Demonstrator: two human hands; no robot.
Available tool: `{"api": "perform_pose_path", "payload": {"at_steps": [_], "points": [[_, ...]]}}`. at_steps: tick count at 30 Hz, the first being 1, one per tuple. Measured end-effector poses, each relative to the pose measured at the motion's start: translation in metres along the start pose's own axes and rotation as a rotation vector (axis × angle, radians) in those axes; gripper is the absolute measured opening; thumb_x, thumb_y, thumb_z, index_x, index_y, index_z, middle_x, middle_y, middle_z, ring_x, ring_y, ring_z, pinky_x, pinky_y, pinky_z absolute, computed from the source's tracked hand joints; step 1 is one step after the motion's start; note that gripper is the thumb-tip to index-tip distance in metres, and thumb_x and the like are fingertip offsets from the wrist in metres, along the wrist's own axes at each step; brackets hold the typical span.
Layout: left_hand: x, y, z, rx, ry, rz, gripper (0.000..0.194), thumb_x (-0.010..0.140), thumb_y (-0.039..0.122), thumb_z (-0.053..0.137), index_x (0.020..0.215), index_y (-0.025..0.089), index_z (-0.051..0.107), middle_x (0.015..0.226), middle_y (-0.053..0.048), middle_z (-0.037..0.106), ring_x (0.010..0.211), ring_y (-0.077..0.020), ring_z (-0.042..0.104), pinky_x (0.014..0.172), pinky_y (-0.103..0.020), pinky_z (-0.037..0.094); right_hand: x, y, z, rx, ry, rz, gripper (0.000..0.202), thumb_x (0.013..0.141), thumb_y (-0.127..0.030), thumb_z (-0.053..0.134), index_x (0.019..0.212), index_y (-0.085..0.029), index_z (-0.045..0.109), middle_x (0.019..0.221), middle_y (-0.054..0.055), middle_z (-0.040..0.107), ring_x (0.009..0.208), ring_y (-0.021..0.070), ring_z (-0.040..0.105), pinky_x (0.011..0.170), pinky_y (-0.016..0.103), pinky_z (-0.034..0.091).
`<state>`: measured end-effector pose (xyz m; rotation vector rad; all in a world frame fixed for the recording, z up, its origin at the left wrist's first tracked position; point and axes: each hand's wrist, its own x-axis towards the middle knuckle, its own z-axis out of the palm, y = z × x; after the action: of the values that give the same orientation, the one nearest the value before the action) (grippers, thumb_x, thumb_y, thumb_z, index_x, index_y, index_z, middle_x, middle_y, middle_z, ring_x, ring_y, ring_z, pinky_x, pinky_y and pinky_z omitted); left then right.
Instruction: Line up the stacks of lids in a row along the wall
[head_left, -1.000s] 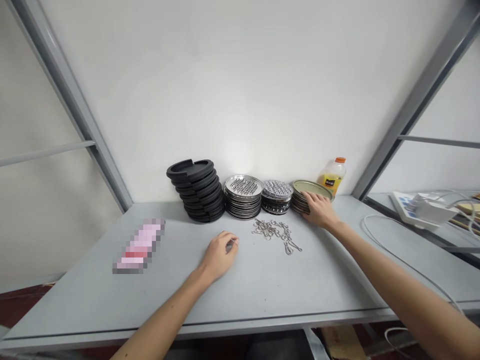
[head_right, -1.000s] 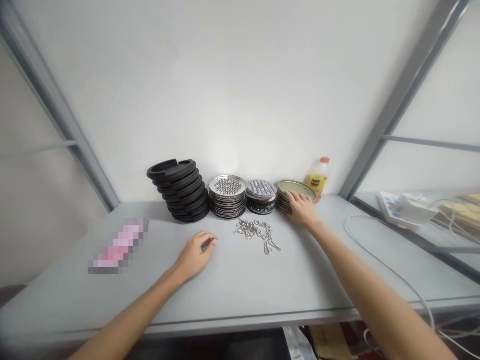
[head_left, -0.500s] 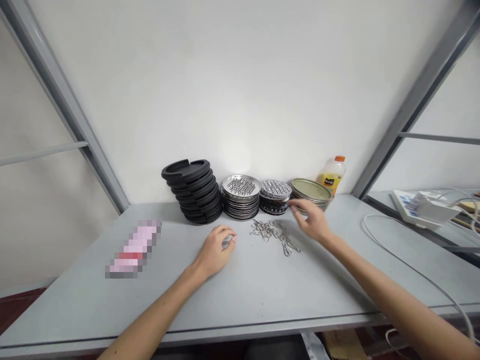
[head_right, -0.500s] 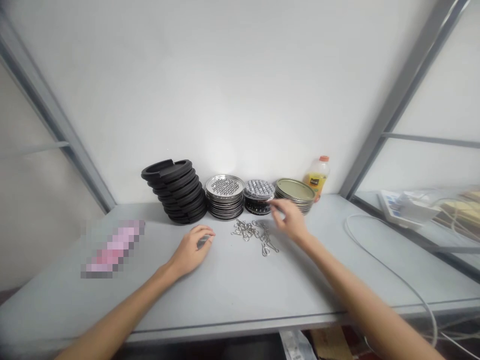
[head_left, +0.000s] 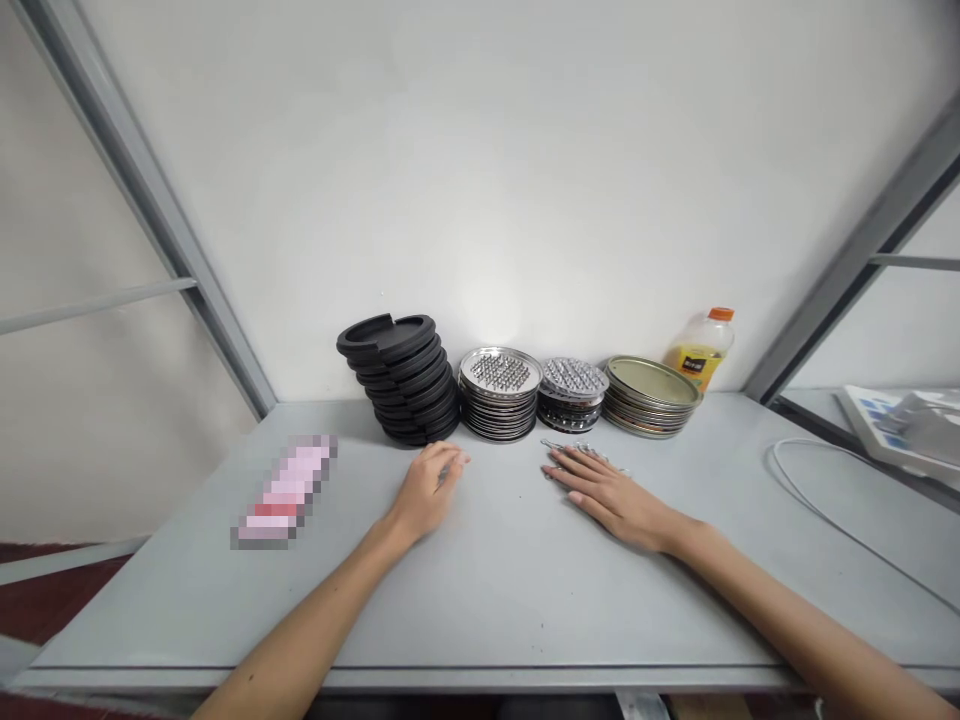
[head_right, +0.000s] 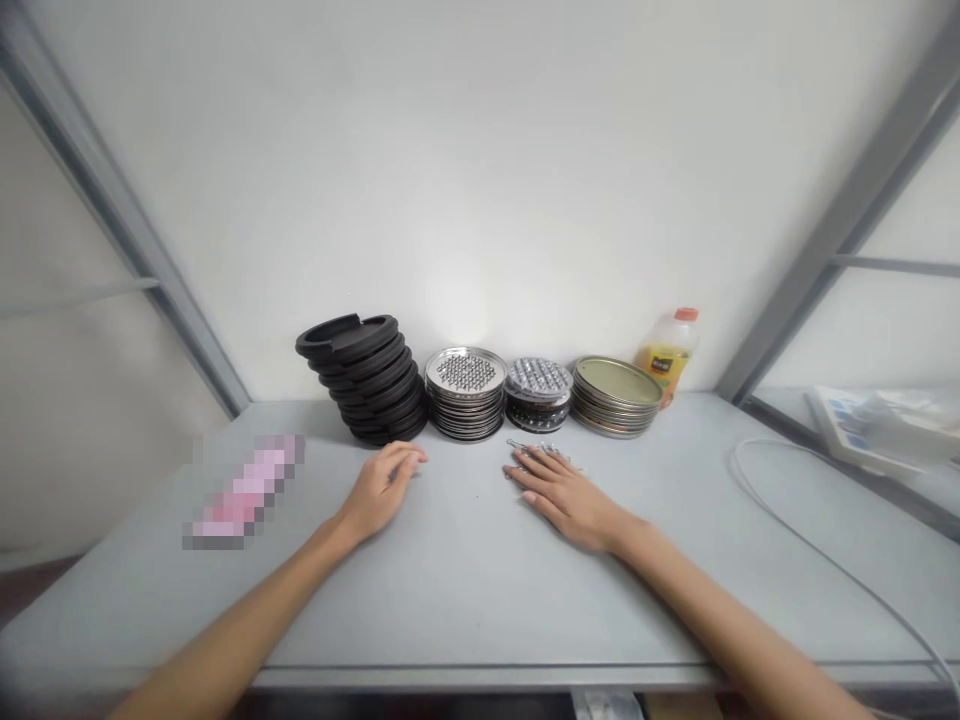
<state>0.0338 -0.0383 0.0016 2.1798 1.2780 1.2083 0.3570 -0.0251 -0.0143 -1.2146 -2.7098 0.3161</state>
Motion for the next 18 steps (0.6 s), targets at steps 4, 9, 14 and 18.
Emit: {"api": "perform_pose_path", "payload": {"at_steps": [4, 9, 14, 18], "points": [[0.001, -0.001, -0.001, -0.024, 0.003, 0.006, 0.036, 0.098, 0.032, 0.033, 0.092, 0.017, 0.065, 0.098, -0.008, 0.064, 0.095, -0.0201, 0.059, 0.087, -0.035, 0.046, -0.026, 0.025, -0.004, -0.017, 0.056, 0.090, 0.050, 0.097, -0.048, 0.028, 0.144, -0.032, 0.035, 0.154, 0.000, 0.023, 0.143, 0.0266, 0.015, 0.116, 0.054, 0.016], [0.001, -0.005, -0.002, -0.001, 0.030, 0.017, 0.037, 0.098, 0.033, 0.033, 0.090, 0.016, 0.065, 0.094, -0.007, 0.065, 0.092, -0.0201, 0.059, 0.086, -0.036, 0.045, -0.031, 0.046, -0.009, -0.043, 0.141, 0.143, 0.048, 0.097, -0.048, 0.029, 0.134, -0.028, 0.051, 0.147, 0.005, 0.039, 0.139, 0.0280, 0.029, 0.112, 0.052, 0.027], [0.002, -0.009, -0.006, 0.016, 0.054, -0.029, 0.039, 0.099, 0.034, 0.031, 0.091, 0.016, 0.065, 0.093, -0.007, 0.066, 0.091, -0.0199, 0.060, 0.085, -0.036, 0.046, -0.013, 0.041, -0.013, -0.106, 0.207, 0.056, 0.052, 0.095, -0.046, 0.034, 0.142, -0.023, 0.042, 0.150, 0.007, 0.034, 0.140, 0.0283, 0.027, 0.113, 0.051, 0.027], [0.001, -0.012, -0.008, 0.003, 0.047, -0.076, 0.042, 0.099, 0.036, 0.030, 0.091, 0.016, 0.066, 0.093, -0.008, 0.066, 0.089, -0.0197, 0.061, 0.082, -0.035, 0.047, 0.001, 0.028, -0.009, -0.090, 0.127, -0.014, 0.058, 0.094, -0.048, 0.037, 0.146, -0.023, 0.032, 0.153, 0.006, 0.026, 0.141, 0.0286, 0.024, 0.114, 0.052, 0.024]]}}
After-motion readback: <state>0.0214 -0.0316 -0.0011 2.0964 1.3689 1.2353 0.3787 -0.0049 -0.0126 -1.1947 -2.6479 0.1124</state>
